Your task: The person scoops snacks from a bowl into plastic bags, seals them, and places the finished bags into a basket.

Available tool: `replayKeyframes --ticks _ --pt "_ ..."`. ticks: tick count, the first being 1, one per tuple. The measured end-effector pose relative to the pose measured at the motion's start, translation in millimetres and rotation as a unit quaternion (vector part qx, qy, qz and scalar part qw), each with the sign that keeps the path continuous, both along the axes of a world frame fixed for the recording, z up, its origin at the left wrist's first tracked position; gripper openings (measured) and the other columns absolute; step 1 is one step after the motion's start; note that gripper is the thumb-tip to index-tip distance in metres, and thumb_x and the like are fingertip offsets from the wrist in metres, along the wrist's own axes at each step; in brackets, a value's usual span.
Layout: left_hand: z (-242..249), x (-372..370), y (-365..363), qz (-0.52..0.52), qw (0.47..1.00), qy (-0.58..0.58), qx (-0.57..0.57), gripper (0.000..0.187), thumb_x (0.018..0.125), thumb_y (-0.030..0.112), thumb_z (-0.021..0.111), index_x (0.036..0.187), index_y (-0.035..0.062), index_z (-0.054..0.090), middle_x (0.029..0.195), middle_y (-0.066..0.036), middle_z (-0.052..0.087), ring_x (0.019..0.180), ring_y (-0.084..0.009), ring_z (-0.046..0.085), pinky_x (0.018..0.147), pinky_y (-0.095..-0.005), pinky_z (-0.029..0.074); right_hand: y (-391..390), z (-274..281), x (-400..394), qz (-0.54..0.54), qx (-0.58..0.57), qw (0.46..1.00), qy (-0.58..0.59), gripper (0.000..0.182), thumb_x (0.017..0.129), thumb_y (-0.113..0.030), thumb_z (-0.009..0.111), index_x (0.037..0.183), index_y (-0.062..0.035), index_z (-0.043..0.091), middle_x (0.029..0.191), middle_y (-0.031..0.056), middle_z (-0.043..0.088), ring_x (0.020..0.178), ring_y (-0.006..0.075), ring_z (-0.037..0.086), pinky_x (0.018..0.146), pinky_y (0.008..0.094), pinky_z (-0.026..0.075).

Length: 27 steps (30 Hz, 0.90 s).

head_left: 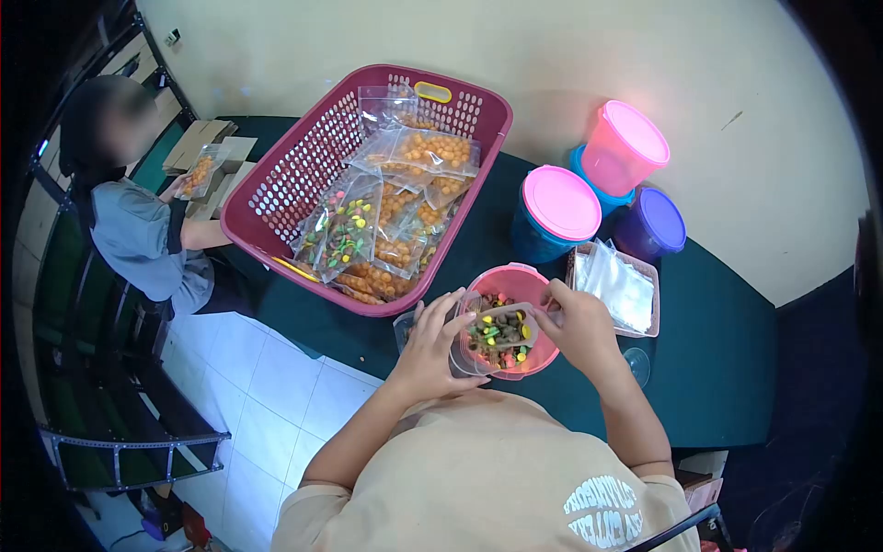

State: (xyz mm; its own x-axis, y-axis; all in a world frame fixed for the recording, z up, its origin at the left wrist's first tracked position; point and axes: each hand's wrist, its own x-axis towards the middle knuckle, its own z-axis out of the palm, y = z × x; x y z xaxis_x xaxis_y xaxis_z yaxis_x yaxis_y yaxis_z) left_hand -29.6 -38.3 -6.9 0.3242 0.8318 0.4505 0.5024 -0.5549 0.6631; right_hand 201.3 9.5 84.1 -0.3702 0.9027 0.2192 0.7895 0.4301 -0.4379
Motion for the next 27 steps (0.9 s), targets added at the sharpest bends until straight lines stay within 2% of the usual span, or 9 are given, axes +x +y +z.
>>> replayKeyframes --ticks 4,6,9,14,16,18,19,21,27 --pt "15.0 2.4 9.3 -0.021 1.0 -0.008 0.0 0.097 0.059 0.035 0.085 0.138 0.0208 0.029 0.146 -0.019 0.028 0.134 -0.0407 0.028 0.109 -0.0594 0.019 4.2 33.7 -15.0 0.068 0.083 0.991 -0.078 0.019 0.078 -0.019 0.07 0.088 -0.0079 0.058 0.073 0.0052 0.063 0.07 0.0244 0.06 0.064 0.0365 0.042" --pt "20.0 3.8 16.3 -0.037 0.999 -0.015 -0.001 0.099 0.057 0.032 0.086 0.138 0.0203 0.029 0.147 -0.018 0.028 0.134 -0.0404 0.028 0.109 -0.0586 0.02 7.9 53.1 -22.0 0.188 0.171 0.953 -0.164 0.023 0.073 -0.014 0.07 0.093 -0.0095 0.059 0.083 0.0018 0.061 0.082 0.02 0.055 0.067 0.0331 0.037" --pt "34.6 6.0 24.7 -0.061 0.998 -0.022 -0.004 0.106 0.052 0.023 0.088 0.139 0.0183 0.028 0.146 -0.017 0.029 0.134 -0.0396 0.031 0.111 -0.0549 0.022 10.0 75.5 -28.4 0.241 0.157 0.928 -0.237 0.029 0.07 -0.01 0.069 0.098 -0.0087 0.06 0.092 0.0022 0.059 0.091 0.0191 0.051 0.072 0.0311 0.039" --pt "38.1 7.5 42.0 -0.191 0.949 -0.206 -0.143 0.106 0.056 0.017 0.085 0.141 0.0155 0.022 0.144 -0.016 0.033 0.13 -0.0323 0.039 0.11 -0.0454 0.031 21.6 95.8 -24.3 0.308 0.083 0.92 -0.227 0.027 0.074 -0.008 0.069 0.099 -0.0069 0.06 0.095 0.0054 0.056 0.095 0.0225 0.051 0.083 0.0346 0.045" --pt "33.4 5.5 49.0 -0.212 0.935 -0.231 -0.165 0.105 0.057 0.016 0.084 0.141 0.015 0.021 0.144 -0.016 0.033 0.13 -0.0307 0.04 0.11 -0.0449 0.031 24.4 109.2 -21.5 0.32 0.057 0.915 -0.238 0.028 0.074 -0.007 0.069 0.101 -0.006 0.059 0.097 0.0063 0.055 0.097 0.0235 0.051 0.086 0.0348 0.045" --pt "28.4 5.2 54.7 -0.25 0.91 -0.272 -0.187 0.103 0.058 0.014 0.081 0.141 0.0144 0.021 0.143 -0.015 0.033 0.131 -0.0283 0.038 0.111 -0.044 0.029 25.9 117.5 -19.1 0.286 -0.085 0.932 -0.208 0.027 0.075 -0.009 0.07 0.1 -0.0055 0.059 0.098 0.0073 0.056 0.099 0.0258 0.053 0.085 0.0361 0.046" --pt "26.1 5.7 55.9 -0.251 0.91 -0.272 -0.187 0.103 0.058 0.014 0.081 0.141 0.0144 0.021 0.143 -0.015 0.033 0.131 -0.0283 0.038 0.111 -0.044 0.029 26.3 113.6 -18.1 0.284 -0.085 0.932 -0.208 0.027 0.075 -0.009 0.07 0.1 -0.0055 0.059 0.098 0.0073 0.056 0.099 0.0258 0.053 0.085 0.0361 0.046" --pt "24.3 7.2 58.1 -0.264 0.9 -0.3 -0.174 0.103 0.058 0.015 0.081 0.141 0.0137 0.02 0.144 -0.015 0.031 0.134 -0.0289 0.034 0.112 -0.0451 0.027 29.3 98.8 -16.9 0.237 0.049 0.964 -0.111 0.028 0.076 -0.014 0.072 0.1 -0.0061 0.06 0.097 0.0087 0.056 0.096 0.0276 0.055 0.085 0.0379 0.046" --pt "33.3 4.3 63.5 -0.285 0.898 -0.285 -0.174 0.102 0.059 0.016 0.08 0.141 0.0124 0.019 0.145 -0.016 0.03 0.136 -0.0304 0.03 0.113 -0.0472 0.026 31.7 77.6 -10.1 0.267 -0.045 0.958 -0.098 0.027 0.079 -0.026 0.072 0.097 -0.0087 0.064 0.09 0.0071 0.06 0.091 0.0258 0.057 0.083 0.0383 0.045"
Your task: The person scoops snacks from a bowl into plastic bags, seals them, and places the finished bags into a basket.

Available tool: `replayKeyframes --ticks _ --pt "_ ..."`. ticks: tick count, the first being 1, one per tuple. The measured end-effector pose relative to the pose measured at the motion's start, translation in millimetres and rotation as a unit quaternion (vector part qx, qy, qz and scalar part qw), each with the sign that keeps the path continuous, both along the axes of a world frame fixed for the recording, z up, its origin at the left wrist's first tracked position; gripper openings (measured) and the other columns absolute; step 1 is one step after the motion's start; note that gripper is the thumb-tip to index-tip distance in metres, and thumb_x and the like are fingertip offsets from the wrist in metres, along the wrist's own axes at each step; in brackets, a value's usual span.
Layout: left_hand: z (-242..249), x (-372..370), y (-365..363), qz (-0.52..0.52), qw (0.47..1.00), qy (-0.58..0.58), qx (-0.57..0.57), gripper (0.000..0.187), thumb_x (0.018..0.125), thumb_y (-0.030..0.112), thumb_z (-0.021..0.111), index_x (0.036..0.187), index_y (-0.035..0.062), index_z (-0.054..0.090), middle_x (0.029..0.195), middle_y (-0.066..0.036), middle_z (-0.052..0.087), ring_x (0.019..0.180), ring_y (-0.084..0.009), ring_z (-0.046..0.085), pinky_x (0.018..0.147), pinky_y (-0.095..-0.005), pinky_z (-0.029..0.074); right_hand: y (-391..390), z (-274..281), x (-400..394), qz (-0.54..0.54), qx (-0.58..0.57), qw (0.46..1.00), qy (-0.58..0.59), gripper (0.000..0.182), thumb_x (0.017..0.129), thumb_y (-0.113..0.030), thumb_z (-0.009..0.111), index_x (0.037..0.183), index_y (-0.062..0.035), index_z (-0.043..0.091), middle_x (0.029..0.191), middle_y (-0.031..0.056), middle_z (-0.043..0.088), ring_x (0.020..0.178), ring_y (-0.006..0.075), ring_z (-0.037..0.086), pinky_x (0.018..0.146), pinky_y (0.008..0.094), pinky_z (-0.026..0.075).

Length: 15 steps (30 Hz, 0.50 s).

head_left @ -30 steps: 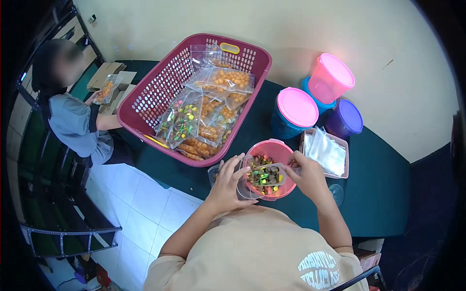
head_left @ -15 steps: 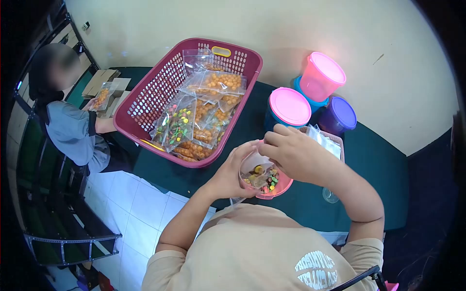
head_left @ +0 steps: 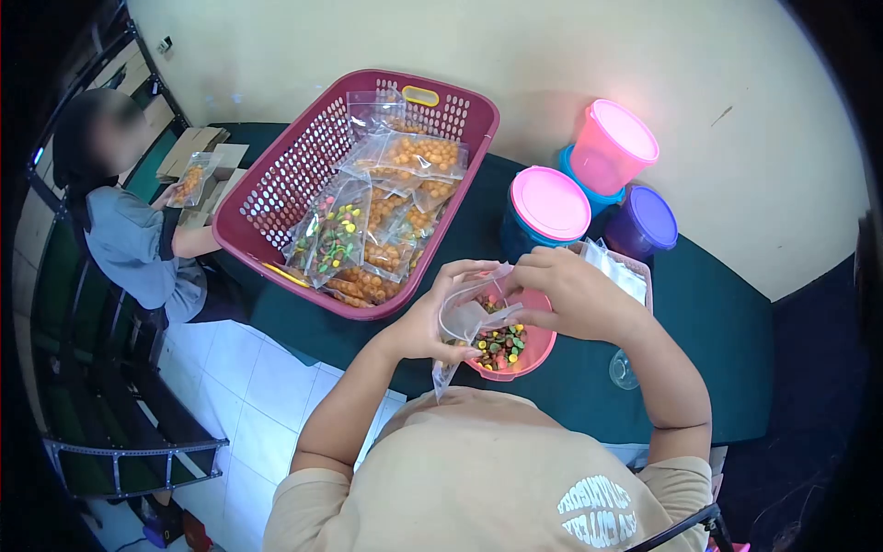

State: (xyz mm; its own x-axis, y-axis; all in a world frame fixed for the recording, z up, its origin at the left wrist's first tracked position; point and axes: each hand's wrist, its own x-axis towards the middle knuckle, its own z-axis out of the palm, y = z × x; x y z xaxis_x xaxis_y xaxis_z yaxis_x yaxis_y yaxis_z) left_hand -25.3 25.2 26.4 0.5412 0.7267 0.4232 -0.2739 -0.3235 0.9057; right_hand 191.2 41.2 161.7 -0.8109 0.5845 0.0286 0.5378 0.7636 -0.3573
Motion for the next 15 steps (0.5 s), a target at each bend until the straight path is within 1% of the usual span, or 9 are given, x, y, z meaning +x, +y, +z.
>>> replayKeyframes --ticks 1,3,6,8,10,11,12,14,15 --pt "0.6 -0.3 1.9 -0.001 1.0 0.002 -0.001 0.102 0.059 0.016 0.08 0.141 0.0124 0.019 0.145 -0.016 0.03 0.136 -0.0304 0.03 0.113 -0.0472 0.026 0.7 -5.1 2.5 -0.007 -0.011 1.0 0.01 0.023 0.079 -0.025 0.071 0.096 -0.0098 0.065 0.088 0.0065 0.061 0.091 0.0249 0.058 0.084 0.0379 0.043" --pt "1.7 -1.4 5.8 -0.015 1.0 -0.006 -0.024 0.105 0.058 0.018 0.082 0.141 0.0135 0.018 0.145 -0.02 0.028 0.137 -0.0322 0.03 0.113 -0.0484 0.025 4.2 -9.7 6.7 0.007 -0.009 1.0 0.011 0.021 0.08 -0.023 0.07 0.096 -0.0096 0.065 0.088 0.0061 0.061 0.091 0.0239 0.057 0.083 0.0377 0.042" --pt "6.9 -2.6 9.3 -0.061 0.995 -0.039 -0.062 0.104 0.06 0.02 0.082 0.142 0.012 0.018 0.146 -0.02 0.027 0.137 -0.032 0.029 0.113 -0.0479 0.025 6.8 -10.0 9.0 0.028 -0.014 0.999 0.012 0.019 0.08 -0.019 0.069 0.095 -0.0091 0.065 0.089 0.0056 0.061 0.09 0.0232 0.056 0.083 0.0372 0.041" --pt "2.9 -5.9 16.1 -0.076 0.994 -0.019 -0.082 0.107 0.06 0.024 0.082 0.142 0.0116 0.016 0.147 -0.021 0.026 0.137 -0.0325 0.029 0.112 -0.0474 0.026 10.9 -7.6 8.7 0.035 -0.018 0.999 0.015 0.018 0.079 -0.016 0.069 0.095 -0.0088 0.064 0.09 0.0056 0.06 0.09 0.0235 0.055 0.082 0.0371 0.041" --pt "7.2 -6.4 22.4 -0.121 0.987 -0.056 -0.086 0.112 0.058 0.032 0.083 0.144 0.0142 0.014 0.147 -0.021 0.026 0.136 -0.0335 0.032 0.111 -0.0479 0.029 17.5 -3.0 7.3 -0.005 0.114 0.985 0.128 0.017 0.078 -0.012 0.069 0.093 -0.008 0.064 0.094 0.0059 0.058 0.09 0.0248 0.053 0.08 0.0378 0.041" --pt "10.1 -6.2 24.8 -0.125 0.986 -0.067 -0.086 0.118 0.054 0.041 0.083 0.146 0.0189 0.012 0.147 -0.024 0.026 0.135 -0.0371 0.033 0.109 -0.0505 0.031 19.0 5.1 7.5 -0.024 0.089 0.983 0.158 0.013 0.077 -0.01 0.069 0.089 -0.0068 0.064 0.102 0.0073 0.056 0.094 0.0261 0.051 0.081 0.0389 0.042" --pt "14.8 -4.5 23.5 -0.124 0.986 -0.066 -0.085 0.118 0.054 0.041 0.083 0.146 0.0189 0.012 0.147 -0.024 0.026 0.135 -0.0371 0.033 0.109 -0.0505 0.031 16.8 10.8 5.9 -0.024 0.09 0.983 0.158 0.013 0.077 -0.01 0.069 0.089 -0.0068 0.064 0.102 0.0073 0.056 0.094 0.0261 0.051 0.081 0.0389 0.042" --pt "22.1 0.4 21.0 -0.177 0.953 -0.185 -0.16 0.121 0.052 0.049 0.082 0.146 0.0224 0.011 0.146 -0.025 0.027 0.132 -0.0397 0.036 0.108 -0.0514 0.032 13.6 17.1 1.0 -0.05 0.045 0.979 0.19 0.011 0.077 -0.01 0.068 0.086 -0.0055 0.064 0.108 0.0083 0.054 0.097 0.0264 0.05 0.084 0.0396 0.043" --pt "23.9 3.0 20.3 -0.174 0.951 -0.191 -0.169 0.122 0.048 0.053 0.081 0.145 0.0242 0.013 0.144 -0.026 0.029 0.129 -0.0413 0.038 0.106 -0.0519 0.033 13.2 14.4 -1.8 -0.029 0.03 0.986 0.164 0.014 0.078 -0.013 0.068 0.09 -0.0058 0.067 0.113 0.0093 0.051 0.103 0.0276 0.048 0.09 0.0405 0.041"
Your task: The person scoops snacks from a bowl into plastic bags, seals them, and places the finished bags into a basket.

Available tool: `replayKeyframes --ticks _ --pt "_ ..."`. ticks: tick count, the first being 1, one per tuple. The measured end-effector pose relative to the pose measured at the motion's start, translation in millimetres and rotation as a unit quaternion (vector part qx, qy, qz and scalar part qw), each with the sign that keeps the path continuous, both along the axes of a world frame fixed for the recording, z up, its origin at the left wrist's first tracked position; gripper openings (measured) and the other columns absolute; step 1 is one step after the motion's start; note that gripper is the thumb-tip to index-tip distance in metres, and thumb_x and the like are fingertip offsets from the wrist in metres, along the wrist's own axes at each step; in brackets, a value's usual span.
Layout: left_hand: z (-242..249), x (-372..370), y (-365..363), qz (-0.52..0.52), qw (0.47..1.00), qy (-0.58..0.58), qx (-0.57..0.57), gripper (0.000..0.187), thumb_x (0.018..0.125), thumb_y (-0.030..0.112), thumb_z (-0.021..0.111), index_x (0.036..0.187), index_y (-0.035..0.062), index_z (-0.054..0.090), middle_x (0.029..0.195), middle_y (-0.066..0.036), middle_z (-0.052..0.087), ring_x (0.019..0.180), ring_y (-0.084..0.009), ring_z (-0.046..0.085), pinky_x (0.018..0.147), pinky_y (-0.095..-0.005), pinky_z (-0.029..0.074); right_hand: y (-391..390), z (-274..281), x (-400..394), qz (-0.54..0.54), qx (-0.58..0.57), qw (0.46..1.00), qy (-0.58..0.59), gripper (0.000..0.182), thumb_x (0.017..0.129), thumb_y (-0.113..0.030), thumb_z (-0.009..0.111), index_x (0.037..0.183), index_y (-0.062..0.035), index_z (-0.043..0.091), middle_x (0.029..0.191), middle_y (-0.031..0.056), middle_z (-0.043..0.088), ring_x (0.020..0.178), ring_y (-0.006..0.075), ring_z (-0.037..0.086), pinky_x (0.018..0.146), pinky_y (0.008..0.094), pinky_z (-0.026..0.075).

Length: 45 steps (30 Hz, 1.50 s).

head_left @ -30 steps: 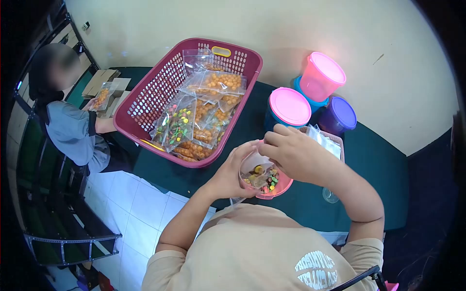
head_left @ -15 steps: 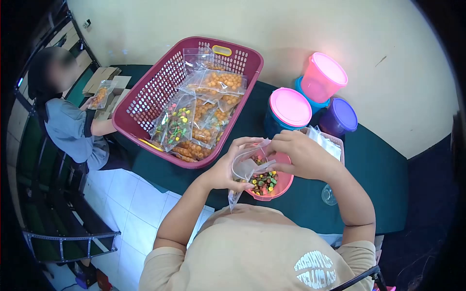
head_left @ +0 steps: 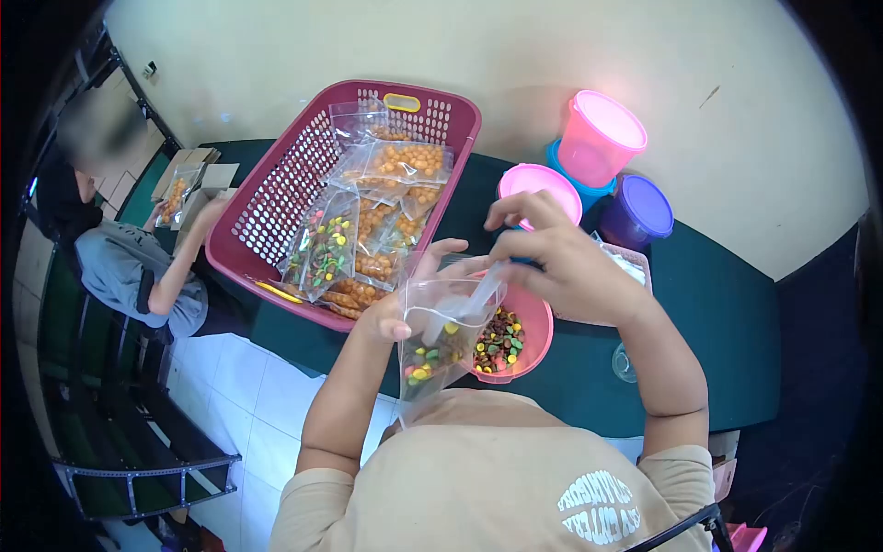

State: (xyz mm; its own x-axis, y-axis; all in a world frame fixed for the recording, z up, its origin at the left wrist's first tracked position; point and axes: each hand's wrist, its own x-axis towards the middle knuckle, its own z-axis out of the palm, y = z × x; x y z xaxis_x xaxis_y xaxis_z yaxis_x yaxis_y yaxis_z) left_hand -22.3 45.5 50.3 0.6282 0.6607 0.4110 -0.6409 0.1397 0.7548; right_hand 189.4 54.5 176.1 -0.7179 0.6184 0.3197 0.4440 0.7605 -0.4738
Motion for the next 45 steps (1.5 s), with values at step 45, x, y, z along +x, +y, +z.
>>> replayKeyframes --ticks 45 --pt "-94.4 -39.3 -61.8 0.101 0.839 0.531 0.061 0.095 0.06 0.022 0.081 0.141 0.0097 0.032 0.136 -0.016 0.042 0.129 -0.0303 0.042 0.109 -0.0396 0.032 -14.2 -274.5 1.5 -0.296 -0.385 0.856 0.176 0.015 0.082 -0.004 0.063 0.082 0.0024 0.049 0.075 0.0131 0.058 0.078 0.0234 0.068 0.06 0.0359 0.055"
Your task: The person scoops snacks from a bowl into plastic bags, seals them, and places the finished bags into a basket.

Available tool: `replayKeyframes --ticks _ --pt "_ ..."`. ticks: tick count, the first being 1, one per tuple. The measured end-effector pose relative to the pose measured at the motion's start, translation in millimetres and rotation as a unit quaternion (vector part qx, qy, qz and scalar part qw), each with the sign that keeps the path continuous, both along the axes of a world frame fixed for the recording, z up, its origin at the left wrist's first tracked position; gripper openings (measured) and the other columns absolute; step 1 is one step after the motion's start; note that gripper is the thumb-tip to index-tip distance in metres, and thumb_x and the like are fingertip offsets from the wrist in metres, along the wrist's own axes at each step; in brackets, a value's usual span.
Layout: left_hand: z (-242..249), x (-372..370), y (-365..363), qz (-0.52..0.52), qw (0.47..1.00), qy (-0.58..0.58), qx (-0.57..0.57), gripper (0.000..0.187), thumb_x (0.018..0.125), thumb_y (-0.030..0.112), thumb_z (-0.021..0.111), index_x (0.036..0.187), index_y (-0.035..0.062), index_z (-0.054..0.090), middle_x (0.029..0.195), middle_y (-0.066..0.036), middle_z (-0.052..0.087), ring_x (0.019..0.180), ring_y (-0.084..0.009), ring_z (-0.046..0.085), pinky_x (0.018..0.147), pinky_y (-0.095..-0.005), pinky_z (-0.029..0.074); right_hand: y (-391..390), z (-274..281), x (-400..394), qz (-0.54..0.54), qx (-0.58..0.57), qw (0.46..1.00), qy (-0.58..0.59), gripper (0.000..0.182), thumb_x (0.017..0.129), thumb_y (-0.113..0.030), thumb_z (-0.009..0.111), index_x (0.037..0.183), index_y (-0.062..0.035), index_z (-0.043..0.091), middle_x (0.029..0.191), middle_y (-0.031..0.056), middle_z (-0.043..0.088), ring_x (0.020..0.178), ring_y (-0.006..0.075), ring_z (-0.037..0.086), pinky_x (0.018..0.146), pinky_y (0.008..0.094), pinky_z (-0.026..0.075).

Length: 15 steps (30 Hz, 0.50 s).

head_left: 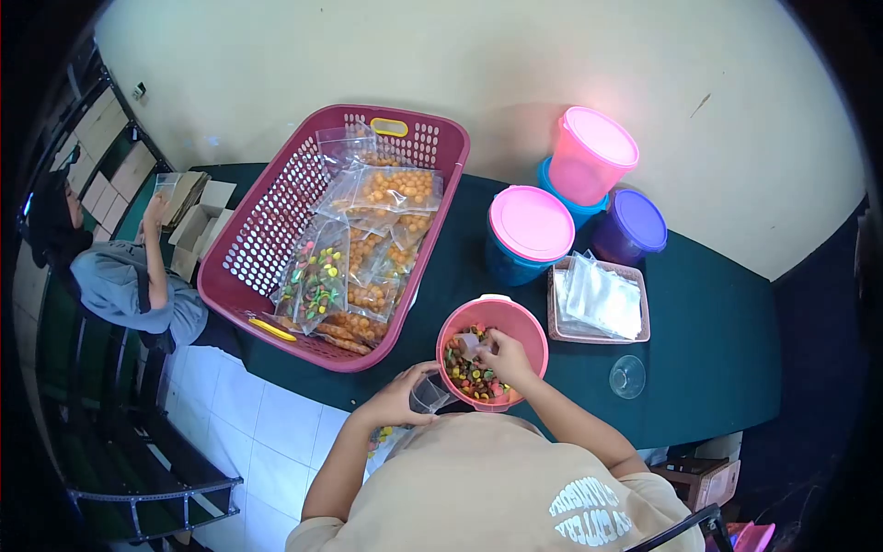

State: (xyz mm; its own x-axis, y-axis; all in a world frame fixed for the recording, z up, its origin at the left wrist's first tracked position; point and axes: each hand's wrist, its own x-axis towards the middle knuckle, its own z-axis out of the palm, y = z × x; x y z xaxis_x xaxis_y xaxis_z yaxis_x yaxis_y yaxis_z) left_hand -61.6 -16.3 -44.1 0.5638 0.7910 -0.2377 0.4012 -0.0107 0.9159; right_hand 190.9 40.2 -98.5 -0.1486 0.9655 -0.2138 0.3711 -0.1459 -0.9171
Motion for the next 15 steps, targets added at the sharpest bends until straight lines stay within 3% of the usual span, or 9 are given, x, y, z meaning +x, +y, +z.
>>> replayKeyframes --ticks 3,6,7,10,12,13,15 --pt "2.0 3.1 -1.5 0.004 0.999 0.032 -0.029 0.093 0.06 0.021 0.081 0.14 0.0109 0.034 0.134 -0.016 0.043 0.128 -0.0297 0.042 0.108 -0.039 0.032 -3.3 0.6 7.9 -0.029 -0.076 0.994 0.078 0.016 0.085 0.002 0.058 0.084 0.0028 0.042 0.085 0.0097 0.05 0.081 0.0207 0.065 0.067 0.0335 0.063" --pt "-5.9 2.3 -0.3 0.006 1.0 0.018 -0.017 0.092 0.06 0.02 0.081 0.139 0.0114 0.035 0.133 -0.017 0.043 0.128 -0.0302 0.043 0.108 -0.039 0.033 -6.8 1.8 13.6 -0.029 -0.106 0.993 0.034 0.018 0.086 0.001 0.059 0.083 0.0017 0.041 0.087 0.0098 0.051 0.085 0.0213 0.065 0.066 0.0332 0.063" --pt "-5.3 2.4 -0.7 0.003 1.0 0.017 -0.02 0.092 0.06 0.02 0.081 0.139 0.0114 0.035 0.133 -0.017 0.043 0.128 -0.0302 0.043 0.108 -0.039 0.033 -9.6 -0.3 11.6 -0.031 -0.112 0.992 0.058 0.021 0.087 0.001 0.06 0.089 -0.0008 0.038 0.08 0.0073 0.05 0.083 0.0219 0.065 0.061 0.0331 0.063" --pt "3.2 -0.2 0.4 0.002 0.999 0.033 -0.032 0.092 0.059 0.02 0.082 0.139 0.0115 0.036 0.135 -0.016 0.043 0.129 -0.0308 0.041 0.108 -0.0398 0.034 -8.7 8.2 16.4 -0.054 -0.139 0.981 0.124 0.027 0.088 0.001 0.056 0.098 -0.0039 0.031 0.091 0.0131 0.049 0.085 0.0261 0.064 0.062 0.0388 0.063" --pt "10.2 -2.4 -2.3 0.004 0.997 0.045 0.066 0.091 0.06 0.021 0.082 0.138 0.0115 0.038 0.14 -0.014 0.04 0.131 -0.0317 0.039 0.108 -0.041 0.034 -4.8 12.6 22.0 -0.084 -0.131 0.976 0.152 0.029 0.089 0.002 0.055 0.101 -0.0051 0.029 0.094 0.0144 0.048 0.084 0.0267 0.064 0.062 0.0395 0.063" --pt "16.1 -3.1 -4.1 0.003 0.997 0.046 0.063 0.091 0.06 0.021 0.082 0.138 0.0115 0.038 0.14 -0.014 0.04 0.131 -0.0317 0.039 0.108 -0.041 0.034 -2.6 15.2 25.6 -0.113 -0.12 0.97 0.179 0.032 0.089 0.002 0.054 0.104 -0.0063 0.027 0.096 0.0157 0.048 0.083 0.0273 0.064 0.063 0.0402 0.063" --pt "30.8 -4.3 -8.3 0.012 0.984 0.13 0.118 0.089 0.06 0.022 0.082 0.137 0.0104 0.039 0.146 -0.012 0.037 0.132 -0.0329 0.036 0.108 -0.0415 0.035 -0.3 24.3 34.7 -0.114 -0.126 0.966 0.195 0.032 0.09 0.001 0.053 0.106 -0.0072 0.027 0.1 0.0171 0.048 0.082 0.0287 0.065 0.063 0.0389 0.063"
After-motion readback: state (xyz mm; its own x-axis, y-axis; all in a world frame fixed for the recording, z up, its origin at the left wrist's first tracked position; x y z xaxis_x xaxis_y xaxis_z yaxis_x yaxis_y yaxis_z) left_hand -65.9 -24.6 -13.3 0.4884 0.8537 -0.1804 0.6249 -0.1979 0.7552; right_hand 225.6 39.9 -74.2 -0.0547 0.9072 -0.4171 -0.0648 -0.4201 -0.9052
